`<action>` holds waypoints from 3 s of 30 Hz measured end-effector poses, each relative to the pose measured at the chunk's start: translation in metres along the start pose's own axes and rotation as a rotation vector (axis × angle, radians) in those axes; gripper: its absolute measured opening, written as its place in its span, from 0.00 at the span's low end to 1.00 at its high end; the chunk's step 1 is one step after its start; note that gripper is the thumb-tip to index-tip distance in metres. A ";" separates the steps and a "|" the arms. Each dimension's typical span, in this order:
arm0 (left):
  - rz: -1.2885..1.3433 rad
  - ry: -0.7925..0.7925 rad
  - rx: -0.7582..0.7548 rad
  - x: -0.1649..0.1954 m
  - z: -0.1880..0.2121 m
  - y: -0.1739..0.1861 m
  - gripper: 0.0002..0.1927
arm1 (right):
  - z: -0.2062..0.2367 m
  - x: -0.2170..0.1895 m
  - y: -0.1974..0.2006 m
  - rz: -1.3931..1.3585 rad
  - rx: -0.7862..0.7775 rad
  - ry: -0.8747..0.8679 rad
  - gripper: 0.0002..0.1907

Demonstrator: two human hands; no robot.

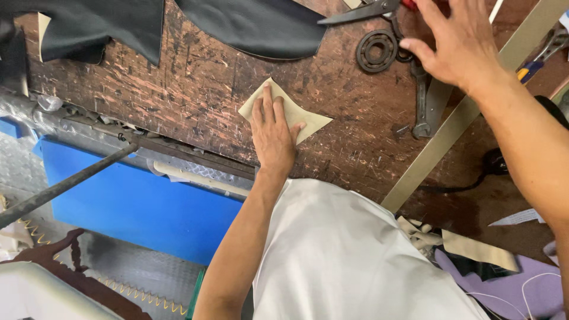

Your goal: The person marks black fabric pieces with a white marker, then uses scissors to cut along the edges of beige-backed fabric pieces on the worktable. They arrange and smooth the cut pieces, cut additional black fabric sections, and set the cut pieces aside on the table.

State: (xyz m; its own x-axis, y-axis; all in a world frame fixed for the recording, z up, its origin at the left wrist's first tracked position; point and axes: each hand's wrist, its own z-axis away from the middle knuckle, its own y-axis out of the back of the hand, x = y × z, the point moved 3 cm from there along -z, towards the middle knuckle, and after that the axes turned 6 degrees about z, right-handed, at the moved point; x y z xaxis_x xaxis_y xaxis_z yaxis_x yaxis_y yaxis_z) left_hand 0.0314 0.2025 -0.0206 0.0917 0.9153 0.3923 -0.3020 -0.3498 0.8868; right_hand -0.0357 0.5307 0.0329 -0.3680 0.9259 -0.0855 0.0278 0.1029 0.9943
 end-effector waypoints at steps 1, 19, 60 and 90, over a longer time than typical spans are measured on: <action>-0.003 -0.010 0.010 0.000 -0.001 0.001 0.42 | 0.005 0.000 0.001 -0.002 -0.009 -0.019 0.34; 0.123 -0.067 0.028 -0.006 0.004 0.011 0.47 | 0.005 0.002 -0.002 -0.822 -0.346 -0.515 0.42; 0.210 -0.035 0.149 -0.004 0.006 -0.004 0.45 | 0.031 -0.149 -0.052 -0.539 -0.209 -0.446 0.30; 0.213 -0.014 0.109 -0.004 0.004 -0.006 0.49 | 0.117 -0.047 -0.050 -0.864 -1.125 -0.436 0.25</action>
State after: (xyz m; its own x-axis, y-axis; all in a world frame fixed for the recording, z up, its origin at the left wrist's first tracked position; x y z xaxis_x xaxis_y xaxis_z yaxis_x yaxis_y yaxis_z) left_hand 0.0371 0.2002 -0.0267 0.0500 0.8159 0.5760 -0.2116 -0.5550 0.8045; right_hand 0.0894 0.5243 -0.0200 0.4110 0.7806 -0.4709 -0.8406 0.5244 0.1358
